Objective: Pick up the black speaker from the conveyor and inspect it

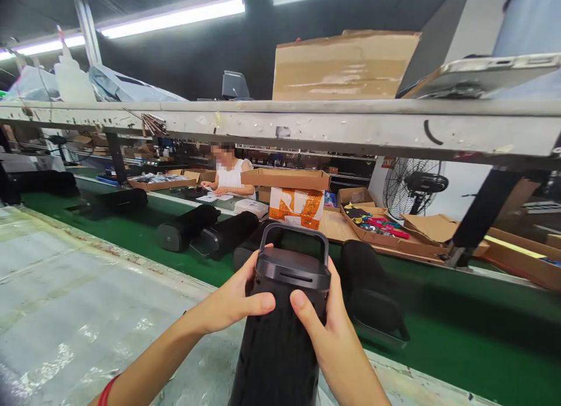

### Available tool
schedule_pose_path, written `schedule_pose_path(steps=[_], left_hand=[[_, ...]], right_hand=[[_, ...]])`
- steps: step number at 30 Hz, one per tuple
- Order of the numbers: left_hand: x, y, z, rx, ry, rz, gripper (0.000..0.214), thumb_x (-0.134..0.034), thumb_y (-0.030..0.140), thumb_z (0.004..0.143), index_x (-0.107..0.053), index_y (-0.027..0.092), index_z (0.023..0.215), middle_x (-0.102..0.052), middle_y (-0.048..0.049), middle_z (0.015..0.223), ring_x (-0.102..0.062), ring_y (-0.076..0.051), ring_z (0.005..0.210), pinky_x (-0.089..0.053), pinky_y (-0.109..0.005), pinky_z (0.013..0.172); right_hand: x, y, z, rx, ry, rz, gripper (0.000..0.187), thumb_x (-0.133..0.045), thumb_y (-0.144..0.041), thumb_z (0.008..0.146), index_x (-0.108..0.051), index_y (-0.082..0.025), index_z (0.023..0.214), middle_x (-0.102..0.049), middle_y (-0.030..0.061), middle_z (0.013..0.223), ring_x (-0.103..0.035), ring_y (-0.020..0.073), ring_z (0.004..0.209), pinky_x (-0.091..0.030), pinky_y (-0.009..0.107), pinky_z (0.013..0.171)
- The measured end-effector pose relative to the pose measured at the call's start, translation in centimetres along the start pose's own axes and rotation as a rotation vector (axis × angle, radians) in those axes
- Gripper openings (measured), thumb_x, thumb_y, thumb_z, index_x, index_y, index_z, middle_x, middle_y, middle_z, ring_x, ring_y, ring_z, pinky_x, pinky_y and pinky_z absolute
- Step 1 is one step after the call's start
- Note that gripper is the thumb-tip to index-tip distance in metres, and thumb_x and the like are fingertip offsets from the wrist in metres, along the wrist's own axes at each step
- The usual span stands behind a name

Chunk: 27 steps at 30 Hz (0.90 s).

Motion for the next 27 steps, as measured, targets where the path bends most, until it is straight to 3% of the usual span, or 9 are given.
schedule_pose_path(steps=[7, 12, 15, 17, 20, 23, 27], left_hand=[[-0.5, 0.2, 0.1, -0.012, 0.044, -0.012, 0.06, -0.072, 0.028, 0.078, -0.043, 0.02, 0.13, -0.054, -0.006, 0.132, -0.048, -0.022, 0.123, -0.039, -0.03, 0.101], [-1.0, -0.2, 0.4, -0.031, 0.084, -0.05, 0.061, -0.073, 0.028, 0.077, -0.044, 0.019, 0.129, -0.055, -0.0062, 0.131, -0.05, -0.023, 0.121, -0.042, -0.028, 0.097], [-1.3, -0.1, 0.4, -0.04, 0.156, -0.011, 0.059, -0.074, 0.031, 0.076, -0.046, 0.02, 0.127, -0.058, -0.0052, 0.127, -0.054, -0.022, 0.117, -0.044, -0.028, 0.095], [-1.3, -0.1, 0.1, -0.018, 0.226, 0.071, 0.059, -0.073, 0.037, 0.077, -0.045, 0.023, 0.127, -0.059, -0.0038, 0.125, -0.055, -0.022, 0.115, -0.043, -0.031, 0.097], [-1.2, -0.1, -0.3, 0.047, 0.294, 0.181, 0.063, -0.064, 0.052, 0.082, -0.036, 0.029, 0.134, -0.054, -0.0024, 0.133, -0.049, -0.022, 0.122, -0.038, -0.035, 0.104], [-1.2, -0.2, -0.6, 0.094, 0.297, 0.22, 0.067, -0.056, 0.058, 0.085, -0.028, 0.03, 0.139, -0.049, -0.0028, 0.137, -0.046, -0.021, 0.125, -0.037, -0.036, 0.106], [-1.1, -0.1, -0.3, 0.037, 0.243, 0.188, 0.071, -0.068, 0.053, 0.079, -0.033, 0.023, 0.133, -0.052, -0.0064, 0.133, -0.05, -0.022, 0.121, -0.04, -0.035, 0.103]], right_hand=[[-0.1, 0.2, 0.0, -0.003, 0.044, 0.014, 0.088, -0.051, -0.07, 0.079, -0.015, -0.023, 0.144, -0.04, 0.0037, 0.145, -0.035, 0.0139, 0.134, -0.038, 0.02, 0.102], [0.0, 0.2, 0.0, -0.017, 0.077, 0.015, 0.09, -0.051, -0.074, 0.075, -0.024, -0.022, 0.143, -0.042, 0.0072, 0.143, -0.034, 0.0206, 0.135, -0.036, 0.029, 0.105], [0.3, -0.4, -0.2, 0.04, 0.206, -0.024, 0.095, -0.055, -0.07, 0.074, -0.012, -0.027, 0.147, -0.037, 0.0097, 0.145, -0.039, 0.0252, 0.131, -0.038, 0.039, 0.105], [0.5, -1.2, -0.6, 0.149, 0.312, -0.126, 0.082, -0.056, -0.062, 0.079, -0.016, -0.038, 0.146, -0.038, 0.006, 0.145, -0.045, 0.0267, 0.126, -0.039, 0.047, 0.102], [0.4, -2.0, -1.2, 0.159, 0.327, -0.266, 0.053, -0.05, -0.061, 0.083, -0.043, -0.045, 0.133, -0.044, -0.0019, 0.142, -0.042, 0.0285, 0.129, -0.032, 0.056, 0.106], [0.1, -2.1, -1.6, 0.098, 0.285, -0.265, 0.054, -0.047, -0.064, 0.083, -0.044, -0.043, 0.133, -0.04, -0.0029, 0.145, -0.038, 0.0301, 0.132, -0.03, 0.059, 0.107], [-0.3, -2.1, -1.9, 0.138, 0.267, -0.321, 0.048, -0.047, -0.061, 0.084, -0.044, -0.049, 0.131, -0.038, -0.006, 0.146, -0.041, 0.0297, 0.13, -0.038, 0.058, 0.101]])
Point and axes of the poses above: each hand's wrist, its own z-axis towards the middle knuckle, its own x-axis out of the back of the hand, y = z × x, the point moved 3 cm from there along z, towards the middle knuckle
